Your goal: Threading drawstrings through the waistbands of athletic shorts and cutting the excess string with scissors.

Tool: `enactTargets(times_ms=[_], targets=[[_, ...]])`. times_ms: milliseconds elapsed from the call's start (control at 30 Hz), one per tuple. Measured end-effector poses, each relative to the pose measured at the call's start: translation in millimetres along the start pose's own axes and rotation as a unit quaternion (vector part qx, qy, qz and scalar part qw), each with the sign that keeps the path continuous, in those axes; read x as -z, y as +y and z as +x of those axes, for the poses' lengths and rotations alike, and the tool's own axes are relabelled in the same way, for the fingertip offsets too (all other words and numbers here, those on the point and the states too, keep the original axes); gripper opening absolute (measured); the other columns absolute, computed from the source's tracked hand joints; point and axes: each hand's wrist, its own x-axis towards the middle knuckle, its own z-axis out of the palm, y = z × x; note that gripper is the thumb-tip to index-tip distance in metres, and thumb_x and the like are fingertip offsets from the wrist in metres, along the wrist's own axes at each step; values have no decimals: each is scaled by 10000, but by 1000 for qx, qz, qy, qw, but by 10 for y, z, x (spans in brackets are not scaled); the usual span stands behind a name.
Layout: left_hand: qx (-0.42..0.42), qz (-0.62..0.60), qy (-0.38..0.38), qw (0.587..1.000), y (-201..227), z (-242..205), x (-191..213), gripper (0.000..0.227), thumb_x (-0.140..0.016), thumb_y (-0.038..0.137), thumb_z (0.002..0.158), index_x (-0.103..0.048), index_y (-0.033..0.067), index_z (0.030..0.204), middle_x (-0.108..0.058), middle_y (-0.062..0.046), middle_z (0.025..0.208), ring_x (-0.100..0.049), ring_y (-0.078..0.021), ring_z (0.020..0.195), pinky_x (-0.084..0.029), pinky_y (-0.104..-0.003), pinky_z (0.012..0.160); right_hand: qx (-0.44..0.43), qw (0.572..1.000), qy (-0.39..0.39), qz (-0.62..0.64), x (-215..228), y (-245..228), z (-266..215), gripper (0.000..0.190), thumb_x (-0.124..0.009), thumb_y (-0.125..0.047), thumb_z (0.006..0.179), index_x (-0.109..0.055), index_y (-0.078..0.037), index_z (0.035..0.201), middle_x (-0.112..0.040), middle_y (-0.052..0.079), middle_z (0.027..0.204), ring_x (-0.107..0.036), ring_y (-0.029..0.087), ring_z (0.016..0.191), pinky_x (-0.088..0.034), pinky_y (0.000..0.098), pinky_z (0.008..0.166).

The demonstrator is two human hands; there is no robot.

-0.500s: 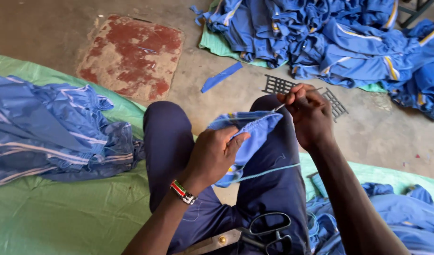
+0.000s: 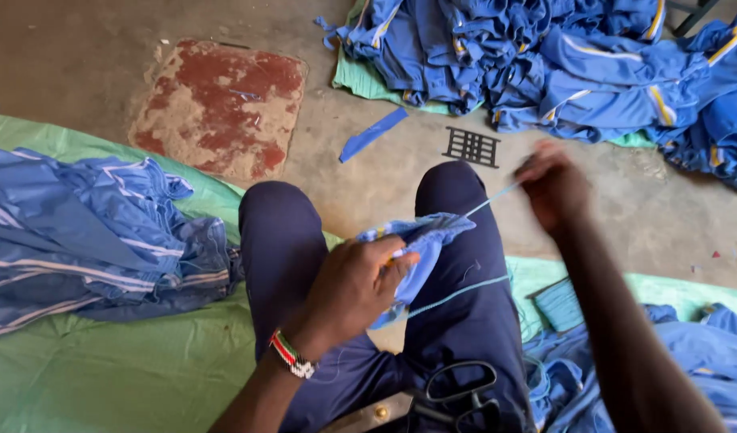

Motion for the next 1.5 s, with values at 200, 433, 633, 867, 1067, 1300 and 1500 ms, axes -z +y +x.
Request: enactTargets(times_ms=[200,433,633,867,1067,1300,1500], targets=[[-2,-71,-19,997,73,23,33,397,-632,354,949,-564,90,661,-567,-203,515,-647,-406,546,-491,-425,541,12,999,26,15,-437,49,-395,156,-433,-175,1104,-567,-141,1032,-378,-23,711,-447,123,626,-462,254,675],[87,-34,101,990,-349,-364,535,524,-629,383,1008,-354,181,609,-326,66,582,-352,-41,584,-268,-331,530,109,957,254,84,1205,-738,-27,122,-483,-55,886,-536,-161,915,-333,-39,661,-295,104,578,-331,246,603],[116,-88,192,971,-441,-30,225,485,-596,336,1039,-333,164,670,-302,69,642,-310,-48,649,-269,-345,535,-116,937,-28,-327,160,-841,-724,91,-451,-120,1089,-535,-89,1068,-292,3,706,-199,92,567,-144,253,515],[66,-116,129,983,184,105,-575,212,-547,355,935,-499,155,989,-625,-65,832,-643,-289,710,-435,-455,629,-166,929,-132,-303,-1284,-351,-1115,287,-536,-313,958,-578,-63,1092,-757,208,1214,-779,407,956,-627,476,718],[-90,-176,97,976,243,-19,4,213,-534,40,971,-728,48,1058,-660,-91,1072,-645,-171,870,-472,-276,625,-61,933,-207,-289,-1422,-459,-1059,457,-545,152,704,-274,-210,773,-678,66,945,-462,34,752,-296,200,590],[-132,60,87,986,-205,224,144,171,-662,-66,854,-588,24,979,-665,-168,828,-614,-373,726,-423,-471,639,22,894,-247,-373,-1619,-722,-1160,268,-588,110,754,-495,-102,891,-694,92,976,-474,92,708,-357,225,559],[-115,34,92,989,-295,93,381,91,-627,10,936,-717,14,936,-685,-124,866,-676,-278,769,-498,-402,666,97,885,-182,-418,-1515,-634,-1242,440,-537,152,678,-258,-157,818,-728,147,1073,-628,174,960,-429,268,704]])
